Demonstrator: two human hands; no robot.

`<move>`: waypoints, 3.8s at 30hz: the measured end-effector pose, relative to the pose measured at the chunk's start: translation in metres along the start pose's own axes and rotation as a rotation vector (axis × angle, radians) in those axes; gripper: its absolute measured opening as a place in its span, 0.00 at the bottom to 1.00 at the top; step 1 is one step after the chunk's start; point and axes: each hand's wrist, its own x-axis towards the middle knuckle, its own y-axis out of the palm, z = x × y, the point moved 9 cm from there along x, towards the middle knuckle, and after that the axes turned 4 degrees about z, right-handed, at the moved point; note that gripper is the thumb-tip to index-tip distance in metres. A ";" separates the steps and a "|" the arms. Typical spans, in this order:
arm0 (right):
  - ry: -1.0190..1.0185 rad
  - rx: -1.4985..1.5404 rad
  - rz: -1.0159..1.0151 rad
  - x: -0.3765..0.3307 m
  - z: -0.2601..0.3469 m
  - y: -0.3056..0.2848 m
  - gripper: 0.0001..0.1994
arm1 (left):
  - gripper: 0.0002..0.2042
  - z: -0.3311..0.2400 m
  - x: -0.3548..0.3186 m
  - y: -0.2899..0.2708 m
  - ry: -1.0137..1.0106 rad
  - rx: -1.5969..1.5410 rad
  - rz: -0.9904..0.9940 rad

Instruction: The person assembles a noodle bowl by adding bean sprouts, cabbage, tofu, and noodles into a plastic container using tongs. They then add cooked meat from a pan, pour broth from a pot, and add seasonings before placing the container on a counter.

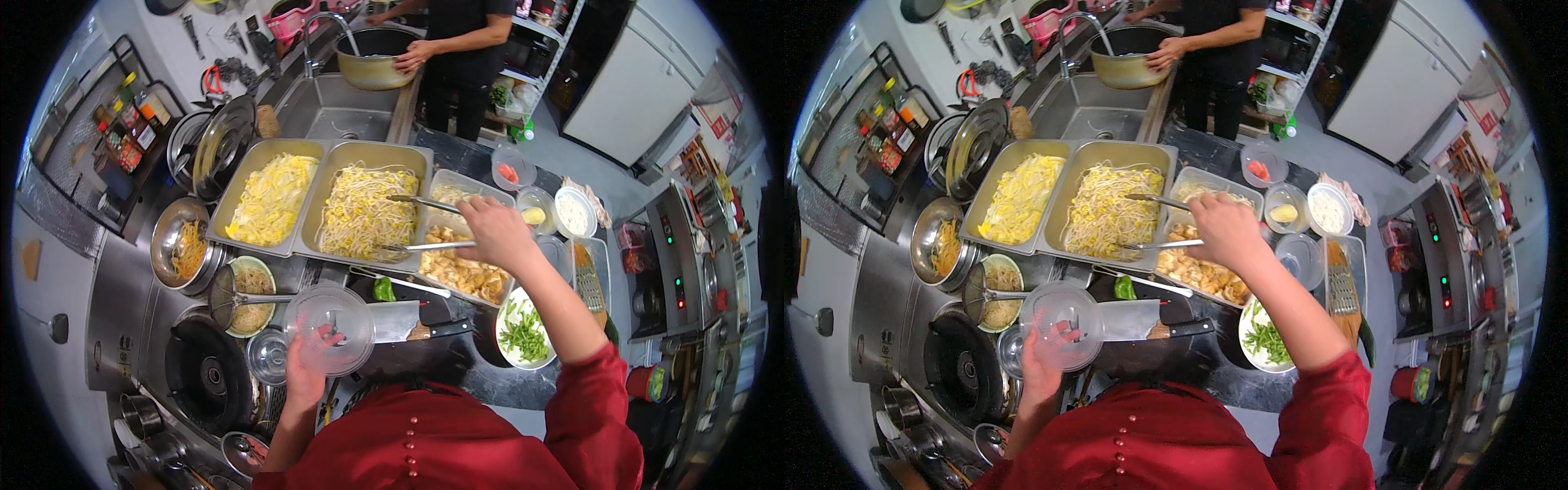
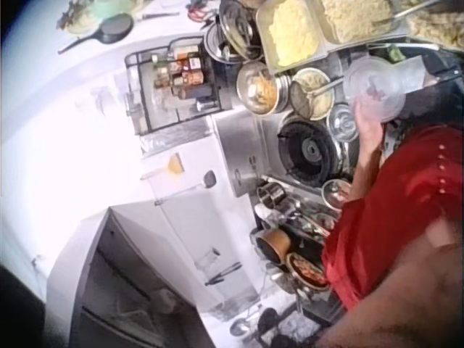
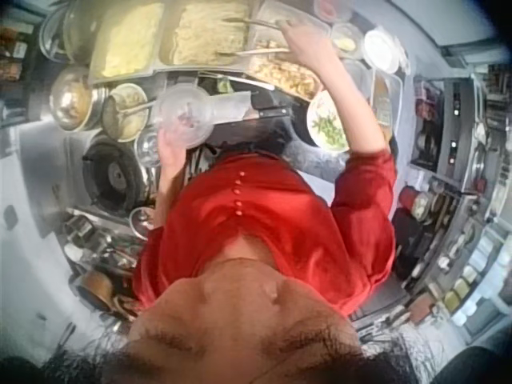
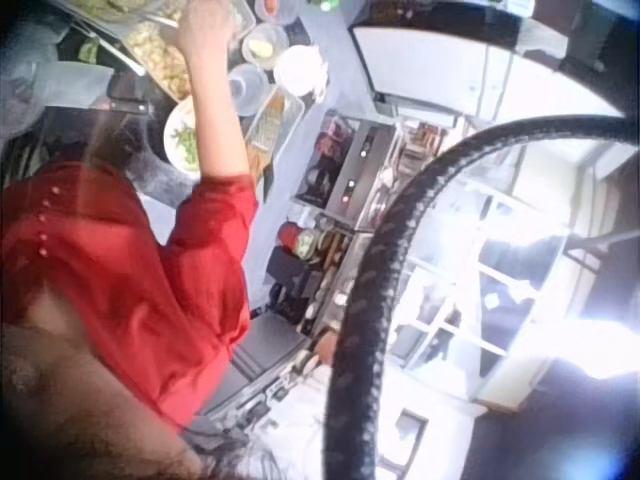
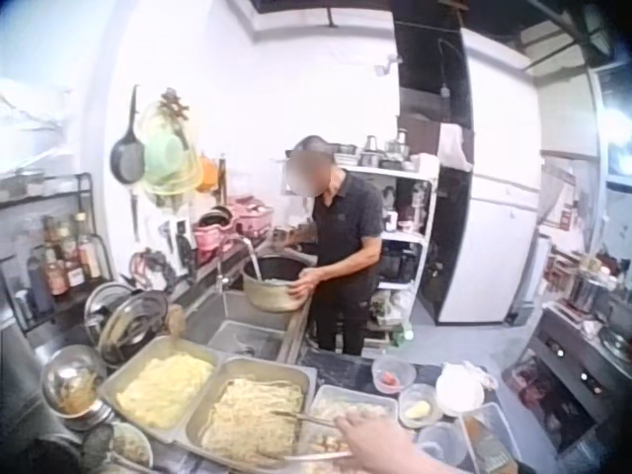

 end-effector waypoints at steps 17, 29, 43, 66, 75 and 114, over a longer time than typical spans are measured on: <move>0.090 0.254 0.033 0.056 0.001 -0.041 0.20 | 0.40 -0.109 0.083 -0.036 0.273 0.018 -0.110; 0.101 0.580 -0.246 0.029 0.008 -0.140 0.21 | 0.43 -0.072 0.231 0.035 0.178 0.189 -0.107; 0.078 -0.186 0.385 0.093 0.044 0.016 0.26 | 0.40 -0.107 0.201 0.022 0.198 0.077 -0.043; 0.129 0.729 -0.250 -0.006 -0.004 -0.121 0.22 | 0.34 -0.065 0.218 0.062 0.159 -0.042 0.179; 0.113 0.495 -0.094 0.024 0.016 -0.077 0.27 | 0.33 -0.067 0.213 0.069 0.065 -0.054 0.205; 0.274 0.376 -0.123 -0.001 -0.020 -0.063 0.21 | 0.32 -0.094 0.171 0.003 0.252 0.076 -0.093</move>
